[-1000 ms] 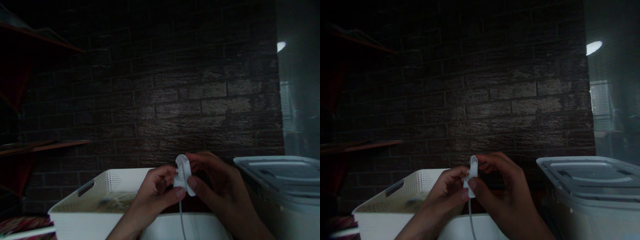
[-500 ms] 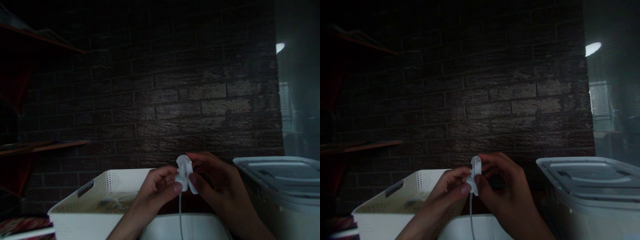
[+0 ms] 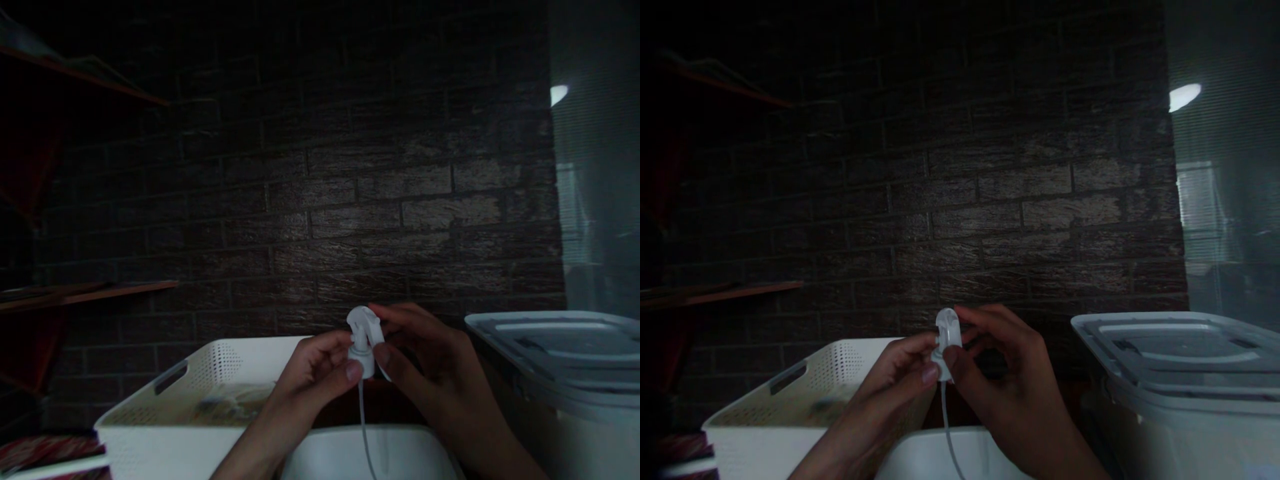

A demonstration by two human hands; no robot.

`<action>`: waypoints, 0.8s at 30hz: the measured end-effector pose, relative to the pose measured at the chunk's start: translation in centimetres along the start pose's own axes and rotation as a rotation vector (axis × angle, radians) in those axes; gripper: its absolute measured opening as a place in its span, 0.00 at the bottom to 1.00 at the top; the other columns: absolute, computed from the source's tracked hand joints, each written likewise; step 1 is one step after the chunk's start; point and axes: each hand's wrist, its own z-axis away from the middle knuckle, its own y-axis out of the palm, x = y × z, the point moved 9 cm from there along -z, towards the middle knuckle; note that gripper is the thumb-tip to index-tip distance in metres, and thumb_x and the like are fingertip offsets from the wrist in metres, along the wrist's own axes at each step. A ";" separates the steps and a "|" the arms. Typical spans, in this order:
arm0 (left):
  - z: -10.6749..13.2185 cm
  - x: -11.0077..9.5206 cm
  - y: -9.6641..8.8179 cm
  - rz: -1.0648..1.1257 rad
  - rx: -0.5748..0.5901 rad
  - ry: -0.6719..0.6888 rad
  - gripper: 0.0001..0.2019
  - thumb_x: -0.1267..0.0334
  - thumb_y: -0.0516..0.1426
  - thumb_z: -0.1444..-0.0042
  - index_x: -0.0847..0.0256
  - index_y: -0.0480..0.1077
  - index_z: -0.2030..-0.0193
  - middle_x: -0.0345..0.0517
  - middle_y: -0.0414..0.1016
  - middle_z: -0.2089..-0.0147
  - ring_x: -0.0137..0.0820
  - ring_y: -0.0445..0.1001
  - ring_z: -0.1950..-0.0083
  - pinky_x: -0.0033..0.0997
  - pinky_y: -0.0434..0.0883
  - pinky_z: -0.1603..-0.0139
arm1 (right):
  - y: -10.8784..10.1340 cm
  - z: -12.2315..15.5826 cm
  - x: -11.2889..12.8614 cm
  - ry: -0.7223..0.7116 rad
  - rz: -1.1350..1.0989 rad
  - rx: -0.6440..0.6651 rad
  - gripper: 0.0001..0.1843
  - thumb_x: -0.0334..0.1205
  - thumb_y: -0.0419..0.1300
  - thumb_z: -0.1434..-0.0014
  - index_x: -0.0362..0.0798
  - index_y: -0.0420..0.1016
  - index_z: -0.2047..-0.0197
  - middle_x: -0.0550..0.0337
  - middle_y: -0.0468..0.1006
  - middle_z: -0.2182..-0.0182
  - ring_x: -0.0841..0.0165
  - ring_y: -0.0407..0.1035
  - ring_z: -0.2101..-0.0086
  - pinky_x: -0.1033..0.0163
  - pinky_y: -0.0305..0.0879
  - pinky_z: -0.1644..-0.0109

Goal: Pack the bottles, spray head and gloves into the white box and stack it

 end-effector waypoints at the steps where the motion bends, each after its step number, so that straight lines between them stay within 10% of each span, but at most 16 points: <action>1: 0.0 0.0 0.0 -0.003 0.009 -0.006 0.16 0.56 0.73 0.44 0.56 0.85 0.50 0.47 0.87 0.55 0.35 0.83 0.56 0.31 0.74 0.48 | 0.0 0.0 0.0 0.003 0.007 0.003 0.17 0.38 0.70 0.34 0.60 0.83 0.42 0.56 0.80 0.50 0.64 0.78 0.55 0.59 0.78 0.53; 24: -0.7 1.1 0.3 0.090 0.218 -0.028 0.17 0.58 0.65 0.36 0.64 0.83 0.45 0.53 0.83 0.60 0.36 0.77 0.59 0.33 0.72 0.51 | 0.0 0.5 -1.2 0.044 -0.007 -0.009 0.20 0.42 0.66 0.31 0.56 0.80 0.37 0.51 0.78 0.49 0.60 0.77 0.52 0.49 0.79 0.46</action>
